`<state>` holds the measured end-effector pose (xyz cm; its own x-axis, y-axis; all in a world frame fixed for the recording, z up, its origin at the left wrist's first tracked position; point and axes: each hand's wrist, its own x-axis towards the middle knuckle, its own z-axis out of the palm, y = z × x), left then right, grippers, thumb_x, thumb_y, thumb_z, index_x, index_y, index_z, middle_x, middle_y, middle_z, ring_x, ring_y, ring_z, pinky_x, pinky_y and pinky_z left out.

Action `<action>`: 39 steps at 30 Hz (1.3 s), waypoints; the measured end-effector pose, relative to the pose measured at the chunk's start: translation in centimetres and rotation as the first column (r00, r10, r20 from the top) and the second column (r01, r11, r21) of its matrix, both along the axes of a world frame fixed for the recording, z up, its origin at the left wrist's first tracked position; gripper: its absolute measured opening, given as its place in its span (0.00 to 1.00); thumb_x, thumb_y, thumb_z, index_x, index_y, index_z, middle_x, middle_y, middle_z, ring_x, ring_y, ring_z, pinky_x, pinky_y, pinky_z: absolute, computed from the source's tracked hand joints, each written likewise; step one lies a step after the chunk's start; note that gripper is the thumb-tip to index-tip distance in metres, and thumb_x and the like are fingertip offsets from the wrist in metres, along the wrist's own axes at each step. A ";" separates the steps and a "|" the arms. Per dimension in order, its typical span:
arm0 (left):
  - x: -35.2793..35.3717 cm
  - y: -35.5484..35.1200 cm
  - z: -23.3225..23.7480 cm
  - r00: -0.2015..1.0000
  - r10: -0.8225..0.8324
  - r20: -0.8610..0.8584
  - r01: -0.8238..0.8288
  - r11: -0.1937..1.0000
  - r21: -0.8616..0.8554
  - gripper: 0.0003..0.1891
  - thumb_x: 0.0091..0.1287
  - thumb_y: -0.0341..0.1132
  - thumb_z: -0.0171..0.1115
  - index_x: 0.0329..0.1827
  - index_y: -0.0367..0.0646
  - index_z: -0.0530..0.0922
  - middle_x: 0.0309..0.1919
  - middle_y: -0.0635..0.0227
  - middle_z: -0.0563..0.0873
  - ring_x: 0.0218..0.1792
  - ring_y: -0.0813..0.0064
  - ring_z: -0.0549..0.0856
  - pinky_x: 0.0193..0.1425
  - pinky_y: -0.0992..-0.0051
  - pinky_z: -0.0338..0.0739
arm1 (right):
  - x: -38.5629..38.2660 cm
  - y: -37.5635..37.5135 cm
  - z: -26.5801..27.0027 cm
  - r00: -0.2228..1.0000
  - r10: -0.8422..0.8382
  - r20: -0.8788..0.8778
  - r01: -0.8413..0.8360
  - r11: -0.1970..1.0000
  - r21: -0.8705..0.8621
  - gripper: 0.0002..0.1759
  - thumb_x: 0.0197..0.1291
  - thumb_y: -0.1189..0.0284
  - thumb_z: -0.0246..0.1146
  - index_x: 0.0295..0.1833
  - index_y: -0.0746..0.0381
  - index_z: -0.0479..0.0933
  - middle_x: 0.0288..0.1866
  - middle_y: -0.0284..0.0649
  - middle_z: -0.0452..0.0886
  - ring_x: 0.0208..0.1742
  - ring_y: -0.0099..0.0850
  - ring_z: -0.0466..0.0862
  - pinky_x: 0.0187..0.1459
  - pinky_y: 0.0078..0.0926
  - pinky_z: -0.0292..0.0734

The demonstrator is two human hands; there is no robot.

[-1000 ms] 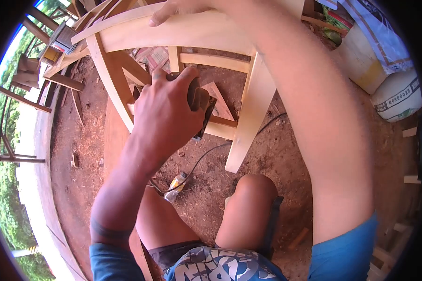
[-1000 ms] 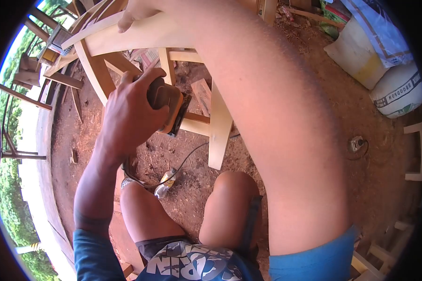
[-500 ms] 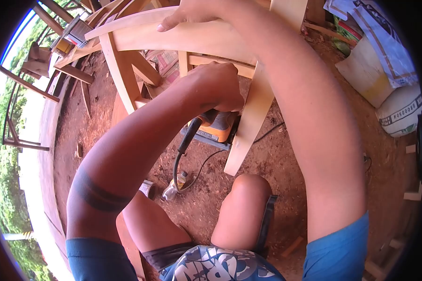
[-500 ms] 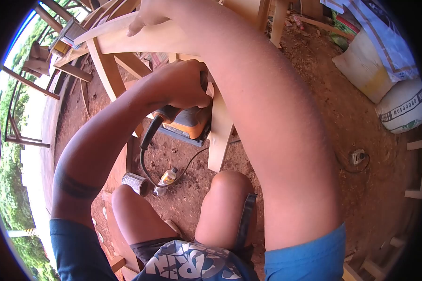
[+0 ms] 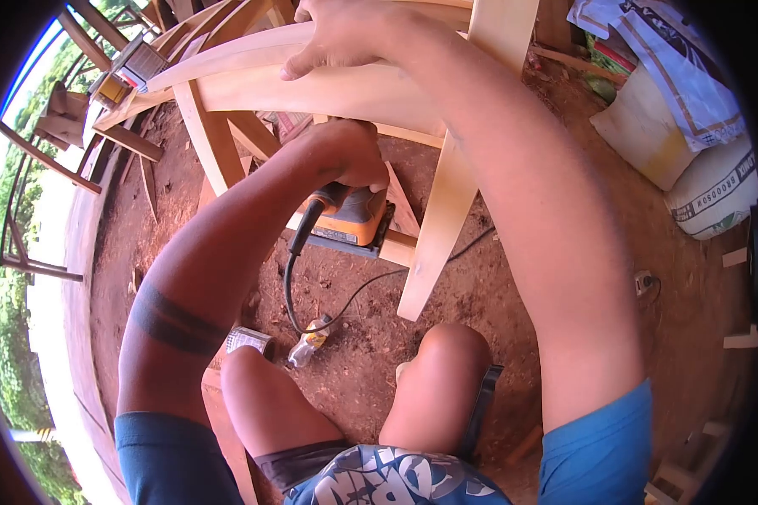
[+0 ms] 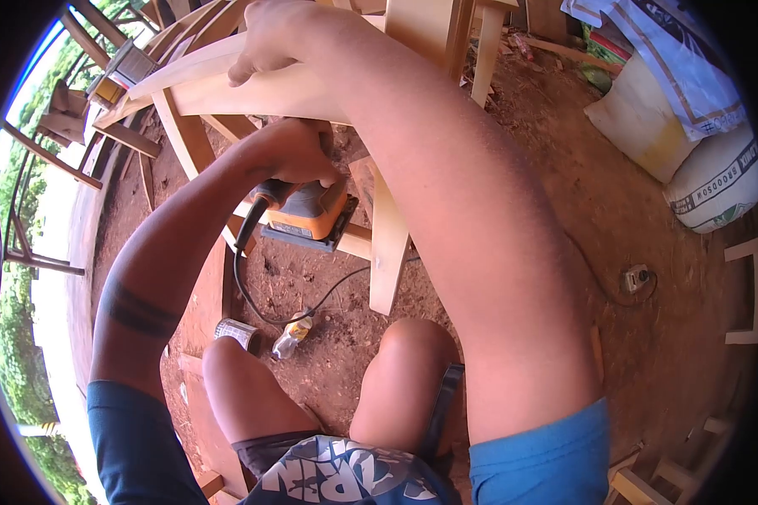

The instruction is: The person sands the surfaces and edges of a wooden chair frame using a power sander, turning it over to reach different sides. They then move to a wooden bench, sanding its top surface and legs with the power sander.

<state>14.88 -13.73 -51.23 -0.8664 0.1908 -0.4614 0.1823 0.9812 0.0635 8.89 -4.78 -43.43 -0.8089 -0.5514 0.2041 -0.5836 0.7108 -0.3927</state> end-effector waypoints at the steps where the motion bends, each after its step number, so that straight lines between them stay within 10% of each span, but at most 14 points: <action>1: 0.2 0.5 -0.2 1.000 -0.006 -0.001 0.006 1.000 0.010 0.21 0.47 0.42 0.74 0.41 0.41 0.84 0.37 0.55 0.89 0.40 0.60 0.89 0.46 0.65 0.82 | 0.0 0.0 0.0 1.000 -0.010 0.014 0.010 1.000 -0.006 0.47 0.49 0.51 0.79 0.66 0.72 0.73 0.66 0.59 0.80 0.67 0.47 0.80 0.68 0.36 0.75; 23: -3.9 -7.1 1.1 0.997 0.054 -0.050 -0.059 0.992 -0.110 0.24 0.43 0.42 0.76 0.42 0.38 0.83 0.37 0.55 0.90 0.39 0.62 0.90 0.44 0.66 0.83 | -2.7 0.2 -0.4 0.988 -0.061 -0.143 0.050 0.996 -0.080 0.44 0.47 0.50 0.78 0.64 0.68 0.77 0.62 0.57 0.83 0.64 0.47 0.83 0.66 0.36 0.78; 30: 0.0 0.8 0.8 0.998 -0.055 -0.033 0.060 0.981 0.182 0.24 0.50 0.40 0.71 0.49 0.35 0.84 0.44 0.47 0.90 0.38 0.57 0.92 0.48 0.63 0.85 | -1.7 0.5 0.2 0.987 -0.120 -0.108 0.116 0.993 -0.037 0.46 0.45 0.48 0.79 0.64 0.68 0.77 0.62 0.57 0.83 0.64 0.47 0.83 0.67 0.36 0.78; 36: 0.0 3.8 1.1 0.994 -0.098 0.050 0.095 0.993 0.064 0.14 0.63 0.37 0.62 0.46 0.39 0.88 0.39 0.62 0.93 0.37 0.71 0.93 0.50 0.71 0.86 | -2.5 0.1 0.0 0.985 -0.119 -0.125 0.120 0.993 0.003 0.46 0.46 0.49 0.80 0.65 0.68 0.77 0.62 0.57 0.83 0.63 0.47 0.83 0.67 0.35 0.78; 39: 0.0 3.9 0.9 0.996 -0.077 0.052 0.071 0.991 0.113 0.22 0.54 0.39 0.68 0.46 0.30 0.86 0.40 0.50 0.91 0.39 0.61 0.92 0.46 0.64 0.84 | -2.9 0.0 -0.4 0.986 -0.106 -0.132 0.106 0.994 -0.009 0.46 0.46 0.49 0.80 0.65 0.68 0.77 0.61 0.57 0.83 0.62 0.47 0.84 0.66 0.35 0.78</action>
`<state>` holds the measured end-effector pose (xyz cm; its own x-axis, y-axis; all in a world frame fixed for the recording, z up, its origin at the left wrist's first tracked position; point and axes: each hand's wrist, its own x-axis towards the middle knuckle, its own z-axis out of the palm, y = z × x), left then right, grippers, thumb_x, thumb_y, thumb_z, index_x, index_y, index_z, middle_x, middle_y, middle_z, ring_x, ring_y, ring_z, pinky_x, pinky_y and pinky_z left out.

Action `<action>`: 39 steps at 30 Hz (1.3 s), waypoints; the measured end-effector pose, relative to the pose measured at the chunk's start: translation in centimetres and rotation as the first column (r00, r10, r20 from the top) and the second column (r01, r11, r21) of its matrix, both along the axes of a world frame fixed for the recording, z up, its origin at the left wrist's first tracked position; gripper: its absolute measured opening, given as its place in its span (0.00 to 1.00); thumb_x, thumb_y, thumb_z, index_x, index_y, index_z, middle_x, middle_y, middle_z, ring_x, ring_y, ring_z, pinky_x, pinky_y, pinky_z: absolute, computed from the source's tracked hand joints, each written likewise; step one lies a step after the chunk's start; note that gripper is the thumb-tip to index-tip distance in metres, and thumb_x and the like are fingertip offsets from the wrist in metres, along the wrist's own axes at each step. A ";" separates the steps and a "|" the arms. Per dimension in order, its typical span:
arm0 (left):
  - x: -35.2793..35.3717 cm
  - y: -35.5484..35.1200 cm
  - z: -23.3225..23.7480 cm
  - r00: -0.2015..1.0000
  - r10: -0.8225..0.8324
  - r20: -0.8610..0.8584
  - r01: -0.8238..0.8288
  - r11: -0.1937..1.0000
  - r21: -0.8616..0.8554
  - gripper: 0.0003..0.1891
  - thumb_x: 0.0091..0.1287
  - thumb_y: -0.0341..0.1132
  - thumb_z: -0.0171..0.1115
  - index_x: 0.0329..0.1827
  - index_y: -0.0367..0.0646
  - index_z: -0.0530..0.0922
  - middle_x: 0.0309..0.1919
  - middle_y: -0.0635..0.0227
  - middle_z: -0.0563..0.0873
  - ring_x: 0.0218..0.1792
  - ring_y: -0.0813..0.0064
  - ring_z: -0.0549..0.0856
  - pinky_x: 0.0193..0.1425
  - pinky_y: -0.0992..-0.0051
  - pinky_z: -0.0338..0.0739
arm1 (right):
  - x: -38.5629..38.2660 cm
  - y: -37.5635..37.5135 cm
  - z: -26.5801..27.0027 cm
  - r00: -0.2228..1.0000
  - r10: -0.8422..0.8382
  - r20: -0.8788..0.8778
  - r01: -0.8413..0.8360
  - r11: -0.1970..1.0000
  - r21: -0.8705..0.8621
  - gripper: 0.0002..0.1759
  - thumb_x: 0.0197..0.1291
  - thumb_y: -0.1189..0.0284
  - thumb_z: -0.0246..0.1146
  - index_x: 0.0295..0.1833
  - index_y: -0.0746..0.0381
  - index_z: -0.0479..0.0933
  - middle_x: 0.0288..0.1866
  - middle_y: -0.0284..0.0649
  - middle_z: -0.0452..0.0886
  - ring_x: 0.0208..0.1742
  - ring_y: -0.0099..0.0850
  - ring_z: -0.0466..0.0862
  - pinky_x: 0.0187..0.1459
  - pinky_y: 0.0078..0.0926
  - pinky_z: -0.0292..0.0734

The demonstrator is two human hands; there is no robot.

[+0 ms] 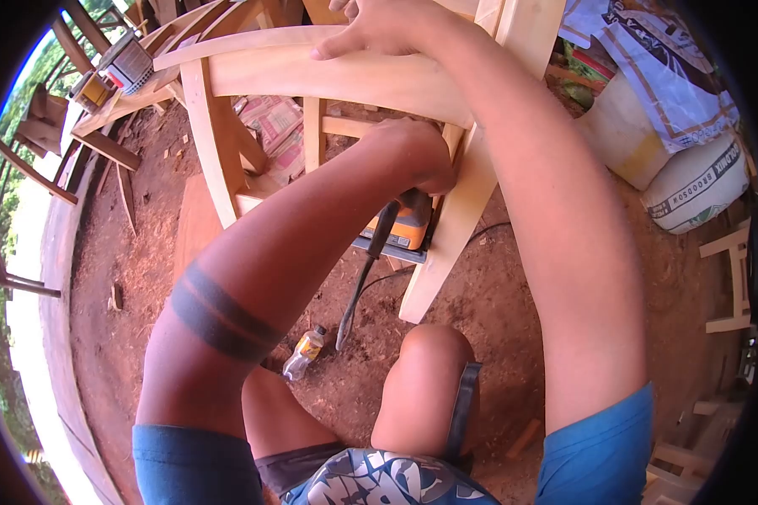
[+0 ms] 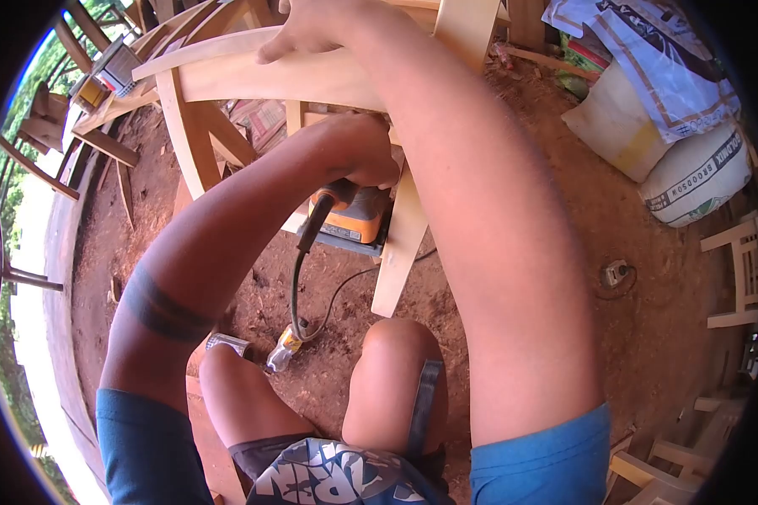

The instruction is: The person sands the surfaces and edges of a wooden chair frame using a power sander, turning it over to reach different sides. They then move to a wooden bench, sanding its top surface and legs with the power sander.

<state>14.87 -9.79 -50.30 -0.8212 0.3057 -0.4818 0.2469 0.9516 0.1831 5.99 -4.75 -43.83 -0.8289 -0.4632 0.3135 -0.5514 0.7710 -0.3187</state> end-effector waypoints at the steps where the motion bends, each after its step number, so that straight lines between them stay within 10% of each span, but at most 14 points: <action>1: -0.1 0.1 0.1 0.999 0.000 0.033 0.001 1.000 -0.010 0.21 0.54 0.40 0.68 0.45 0.31 0.87 0.39 0.51 0.91 0.39 0.62 0.91 0.46 0.64 0.84 | -0.1 0.1 -0.1 1.000 0.018 -0.008 -0.018 1.000 -0.010 0.46 0.46 0.49 0.80 0.65 0.68 0.77 0.61 0.57 0.83 0.62 0.47 0.84 0.66 0.35 0.78; 21: -1.9 -1.5 -0.6 0.997 -0.063 0.045 0.068 0.992 -0.104 0.19 0.49 0.41 0.73 0.37 0.35 0.89 0.37 0.53 0.91 0.40 0.60 0.90 0.47 0.63 0.83 | 0.6 0.5 0.3 1.000 -0.001 0.031 0.002 0.999 -0.055 0.46 0.45 0.49 0.81 0.64 0.69 0.78 0.62 0.57 0.83 0.63 0.48 0.83 0.67 0.36 0.78; 39: -5.9 -17.0 0.0 0.991 0.091 -0.101 -0.111 0.971 -0.214 0.29 0.45 0.42 0.76 0.52 0.40 0.84 0.46 0.57 0.90 0.46 0.59 0.89 0.51 0.63 0.82 | 0.3 1.0 0.1 0.997 0.067 -0.026 -0.069 0.995 -0.066 0.45 0.43 0.51 0.83 0.60 0.71 0.79 0.58 0.55 0.85 0.60 0.45 0.85 0.65 0.36 0.79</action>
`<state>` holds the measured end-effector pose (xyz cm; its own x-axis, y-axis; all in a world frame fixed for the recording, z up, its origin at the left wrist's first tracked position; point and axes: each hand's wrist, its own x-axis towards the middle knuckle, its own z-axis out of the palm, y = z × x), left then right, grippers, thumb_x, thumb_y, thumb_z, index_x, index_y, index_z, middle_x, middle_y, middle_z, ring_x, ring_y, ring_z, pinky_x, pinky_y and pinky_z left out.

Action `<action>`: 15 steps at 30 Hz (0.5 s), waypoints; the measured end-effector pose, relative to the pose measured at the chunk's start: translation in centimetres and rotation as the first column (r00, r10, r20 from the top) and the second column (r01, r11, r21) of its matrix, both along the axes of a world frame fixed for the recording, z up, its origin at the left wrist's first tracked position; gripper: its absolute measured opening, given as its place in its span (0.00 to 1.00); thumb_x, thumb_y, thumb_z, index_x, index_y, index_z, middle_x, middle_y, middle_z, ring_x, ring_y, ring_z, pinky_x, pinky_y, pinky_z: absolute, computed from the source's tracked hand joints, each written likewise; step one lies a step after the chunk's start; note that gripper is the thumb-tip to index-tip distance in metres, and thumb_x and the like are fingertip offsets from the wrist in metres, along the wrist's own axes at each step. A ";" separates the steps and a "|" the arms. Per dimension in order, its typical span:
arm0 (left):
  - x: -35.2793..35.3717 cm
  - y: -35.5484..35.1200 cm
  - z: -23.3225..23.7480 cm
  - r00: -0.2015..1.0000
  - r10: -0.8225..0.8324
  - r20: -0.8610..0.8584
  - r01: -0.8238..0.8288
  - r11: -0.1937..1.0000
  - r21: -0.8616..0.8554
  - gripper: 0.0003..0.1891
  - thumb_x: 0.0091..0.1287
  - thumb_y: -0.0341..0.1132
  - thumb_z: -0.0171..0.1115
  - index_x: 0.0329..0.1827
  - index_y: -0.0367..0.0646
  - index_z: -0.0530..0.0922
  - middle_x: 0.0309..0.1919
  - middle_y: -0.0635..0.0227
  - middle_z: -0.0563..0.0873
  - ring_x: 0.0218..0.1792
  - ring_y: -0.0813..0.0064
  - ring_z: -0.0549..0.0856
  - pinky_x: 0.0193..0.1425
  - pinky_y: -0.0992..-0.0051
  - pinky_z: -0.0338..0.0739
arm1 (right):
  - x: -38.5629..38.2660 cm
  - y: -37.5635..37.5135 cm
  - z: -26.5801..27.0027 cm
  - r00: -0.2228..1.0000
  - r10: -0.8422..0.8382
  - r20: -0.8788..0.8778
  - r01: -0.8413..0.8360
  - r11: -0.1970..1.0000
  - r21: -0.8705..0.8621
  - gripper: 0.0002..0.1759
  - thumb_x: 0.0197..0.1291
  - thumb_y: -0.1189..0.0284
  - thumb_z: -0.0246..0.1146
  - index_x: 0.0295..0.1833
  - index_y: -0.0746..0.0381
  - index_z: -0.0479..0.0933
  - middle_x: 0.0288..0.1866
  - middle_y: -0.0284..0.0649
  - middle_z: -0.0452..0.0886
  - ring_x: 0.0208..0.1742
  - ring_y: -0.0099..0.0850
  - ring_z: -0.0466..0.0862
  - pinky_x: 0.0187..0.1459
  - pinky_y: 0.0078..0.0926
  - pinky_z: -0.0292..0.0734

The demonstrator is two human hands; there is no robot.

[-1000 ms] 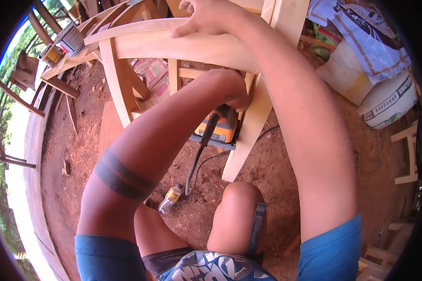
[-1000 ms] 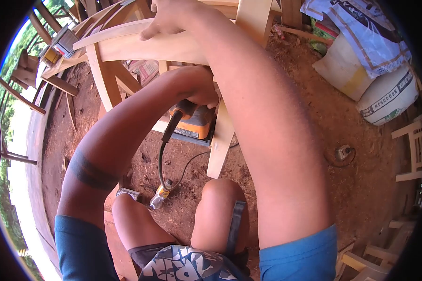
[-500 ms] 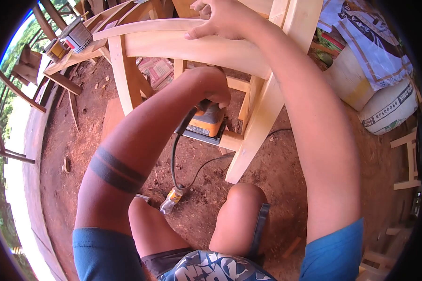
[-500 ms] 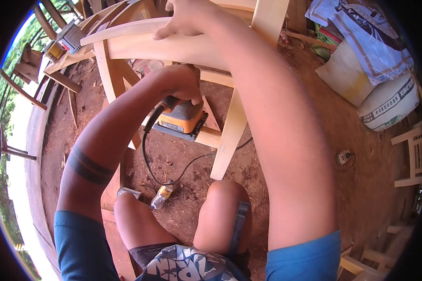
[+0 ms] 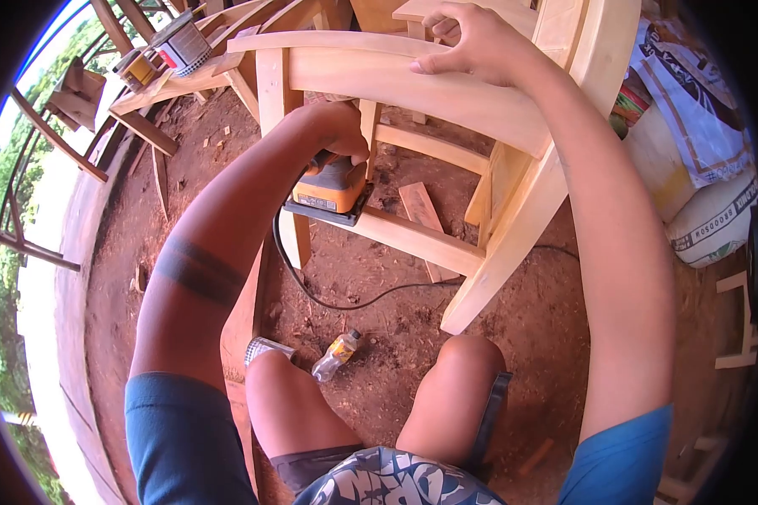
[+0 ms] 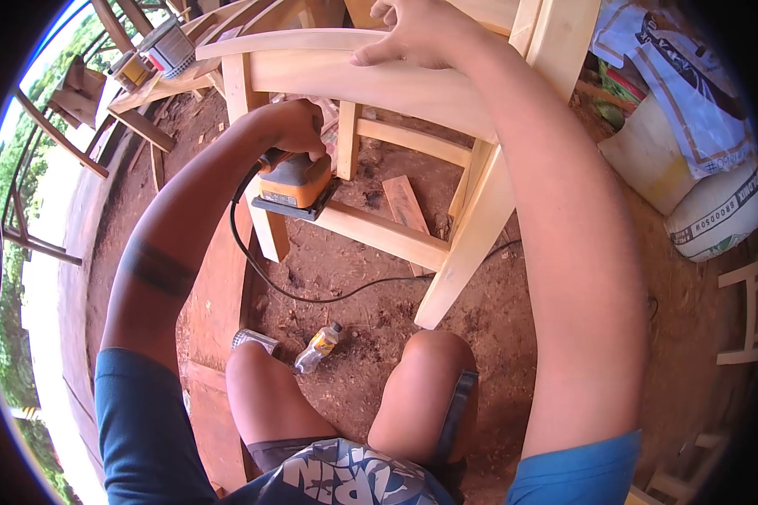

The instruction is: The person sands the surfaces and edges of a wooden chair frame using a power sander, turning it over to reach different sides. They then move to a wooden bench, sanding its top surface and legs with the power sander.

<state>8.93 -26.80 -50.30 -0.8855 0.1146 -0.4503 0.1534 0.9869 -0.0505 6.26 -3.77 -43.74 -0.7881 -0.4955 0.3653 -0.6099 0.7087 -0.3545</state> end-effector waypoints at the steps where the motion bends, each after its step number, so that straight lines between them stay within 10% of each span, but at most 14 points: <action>1: -0.5 -0.2 -0.3 1.000 -0.012 0.003 0.012 1.000 -0.016 0.28 0.45 0.42 0.76 0.51 0.40 0.84 0.46 0.57 0.90 0.46 0.58 0.89 0.50 0.63 0.82 | -0.3 0.0 -0.2 1.000 -0.004 0.002 0.004 1.000 0.003 0.45 0.43 0.50 0.83 0.61 0.71 0.79 0.58 0.55 0.85 0.60 0.45 0.85 0.64 0.36 0.79; 8: -0.8 -1.3 -1.3 0.995 -0.045 -0.088 0.048 0.998 0.039 0.18 0.52 0.41 0.70 0.38 0.34 0.89 0.35 0.56 0.91 0.38 0.60 0.91 0.42 0.60 0.84 | 0.5 -0.3 -0.6 0.992 -0.080 0.102 0.075 0.996 0.050 0.43 0.55 0.54 0.77 0.71 0.63 0.73 0.71 0.54 0.76 0.76 0.42 0.72 0.79 0.35 0.62; 11: -0.7 -1.3 -0.9 0.997 -0.049 -0.051 0.051 0.998 0.031 0.18 0.53 0.42 0.69 0.40 0.36 0.89 0.37 0.55 0.92 0.39 0.60 0.91 0.43 0.60 0.84 | 0.0 -0.2 0.0 0.998 0.022 0.052 -0.021 0.999 -0.025 0.45 0.43 0.49 0.82 0.61 0.68 0.80 0.58 0.55 0.85 0.60 0.44 0.85 0.64 0.35 0.79; 15: -0.2 -1.4 -0.2 0.989 -0.138 -0.059 0.139 0.990 0.019 0.21 0.54 0.44 0.70 0.46 0.40 0.90 0.40 0.52 0.92 0.39 0.60 0.91 0.46 0.55 0.84 | -0.1 0.2 0.1 0.998 -0.025 0.049 0.024 1.000 0.017 0.43 0.45 0.50 0.82 0.62 0.66 0.80 0.58 0.54 0.85 0.60 0.44 0.85 0.65 0.36 0.79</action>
